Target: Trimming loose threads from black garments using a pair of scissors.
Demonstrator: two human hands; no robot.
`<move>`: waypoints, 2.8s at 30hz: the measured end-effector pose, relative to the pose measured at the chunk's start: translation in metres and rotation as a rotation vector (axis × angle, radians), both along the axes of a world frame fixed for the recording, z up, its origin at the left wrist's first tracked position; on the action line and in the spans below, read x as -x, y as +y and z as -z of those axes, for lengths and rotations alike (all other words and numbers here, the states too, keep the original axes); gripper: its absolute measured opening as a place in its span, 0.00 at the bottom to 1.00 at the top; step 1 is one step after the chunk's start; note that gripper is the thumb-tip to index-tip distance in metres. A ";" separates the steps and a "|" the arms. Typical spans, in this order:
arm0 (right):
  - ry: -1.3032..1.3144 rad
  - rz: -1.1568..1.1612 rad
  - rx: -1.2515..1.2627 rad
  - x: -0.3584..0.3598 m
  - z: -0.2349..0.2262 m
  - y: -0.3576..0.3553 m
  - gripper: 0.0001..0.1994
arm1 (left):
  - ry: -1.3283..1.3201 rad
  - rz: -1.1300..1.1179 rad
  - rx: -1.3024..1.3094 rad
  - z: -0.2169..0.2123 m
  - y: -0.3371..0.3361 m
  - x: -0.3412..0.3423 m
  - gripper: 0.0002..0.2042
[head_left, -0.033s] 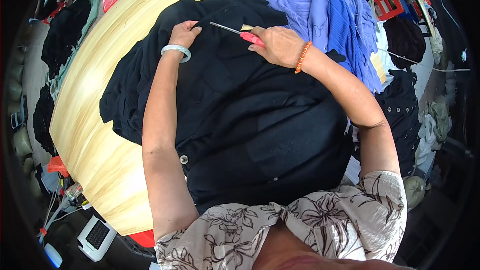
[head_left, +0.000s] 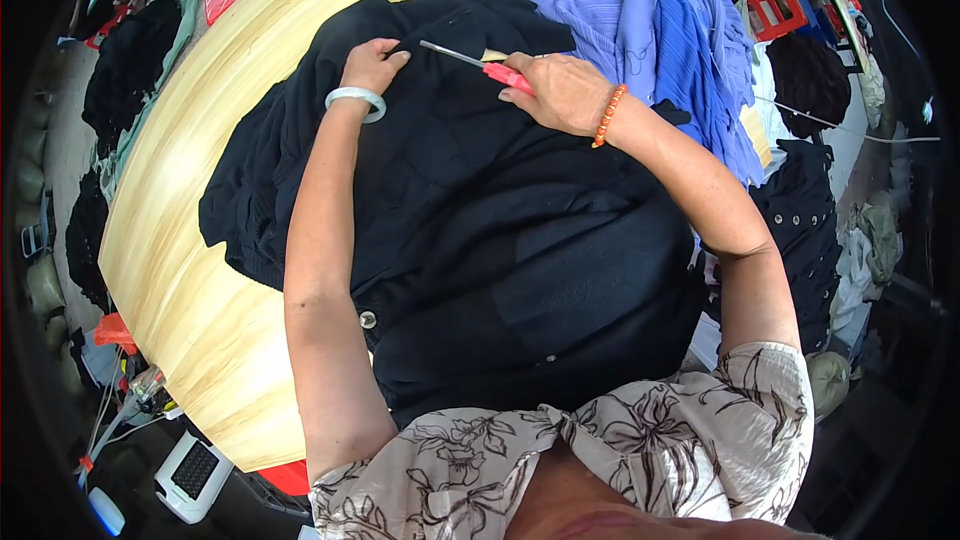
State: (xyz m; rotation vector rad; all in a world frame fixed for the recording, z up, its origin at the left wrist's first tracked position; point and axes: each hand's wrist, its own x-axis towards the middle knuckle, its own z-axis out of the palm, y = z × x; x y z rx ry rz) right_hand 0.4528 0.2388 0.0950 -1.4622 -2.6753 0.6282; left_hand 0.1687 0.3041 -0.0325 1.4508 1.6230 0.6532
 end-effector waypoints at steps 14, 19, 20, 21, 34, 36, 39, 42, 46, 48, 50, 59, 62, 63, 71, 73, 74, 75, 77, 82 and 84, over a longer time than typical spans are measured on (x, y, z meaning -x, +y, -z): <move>-0.099 0.153 0.017 -0.038 0.008 0.007 0.17 | 0.398 0.154 0.010 -0.009 0.054 -0.090 0.15; -0.147 0.128 0.025 -0.040 0.016 0.011 0.18 | 0.244 0.172 -0.073 0.004 0.054 -0.086 0.13; -0.162 0.135 0.047 -0.039 0.016 0.011 0.19 | 0.221 0.175 -0.115 0.006 0.052 -0.084 0.12; -0.162 0.136 0.050 -0.037 0.017 0.010 0.19 | 0.209 0.178 -0.121 0.007 0.051 -0.083 0.12; 0.045 0.038 0.007 -0.048 0.018 -0.004 0.21 | 0.844 0.251 -0.656 -0.057 -0.072 -0.045 0.28; 0.033 0.028 0.011 -0.044 0.017 -0.005 0.21 | 0.827 0.193 -0.661 -0.044 -0.100 -0.007 0.22; -0.013 -0.001 0.081 -0.033 0.014 -0.005 0.21 | 0.637 0.106 -0.652 -0.037 -0.118 0.038 0.13; 0.011 -0.038 0.045 -0.029 0.018 -0.009 0.21 | 0.295 0.013 -0.281 -0.048 -0.110 0.046 0.13; 0.034 -0.081 0.005 -0.012 0.006 -0.013 0.22 | -0.224 -0.049 -0.038 -0.035 -0.088 0.068 0.16; -0.012 -0.101 0.003 -0.002 -0.004 -0.013 0.22 | -0.237 -0.083 -0.005 -0.030 -0.081 0.069 0.16; -0.084 -0.108 0.006 0.013 -0.016 -0.017 0.19 | -0.241 -0.107 0.050 -0.023 -0.080 0.067 0.16; -0.024 -0.289 0.072 0.064 -0.035 -0.031 0.17 | -0.223 -0.116 0.079 -0.015 -0.082 0.074 0.13; -0.078 -0.297 0.104 0.067 -0.043 -0.037 0.16 | -0.018 0.009 -0.119 -0.022 -0.100 0.084 0.15; -0.089 -0.303 0.117 0.067 -0.043 -0.038 0.16 | 0.073 0.016 -0.201 -0.023 -0.108 0.093 0.17; -0.063 -0.410 0.148 0.086 -0.044 -0.054 0.16 | 0.105 -0.237 -0.136 -0.040 -0.186 0.140 0.13; -0.062 -0.443 0.186 0.094 -0.043 -0.061 0.16 | 0.064 -0.275 -0.128 -0.035 -0.203 0.151 0.12; -0.047 -0.450 0.171 0.097 -0.039 -0.064 0.16 | -0.010 -0.302 -0.121 -0.032 -0.210 0.153 0.12; -0.031 -0.458 0.157 0.099 -0.035 -0.066 0.16 | -0.083 -0.331 -0.114 -0.030 -0.217 0.155 0.11; -0.013 -0.461 0.141 0.101 -0.028 -0.067 0.16 | -0.098 -0.329 -0.133 -0.033 -0.227 0.151 0.11; -0.024 -0.449 0.117 0.106 -0.034 -0.070 0.15 | -0.096 -0.417 -0.054 -0.033 -0.260 0.167 0.10; -0.027 -0.449 0.123 0.109 -0.038 -0.072 0.16 | -0.375 -0.464 -0.012 -0.027 -0.267 0.171 0.09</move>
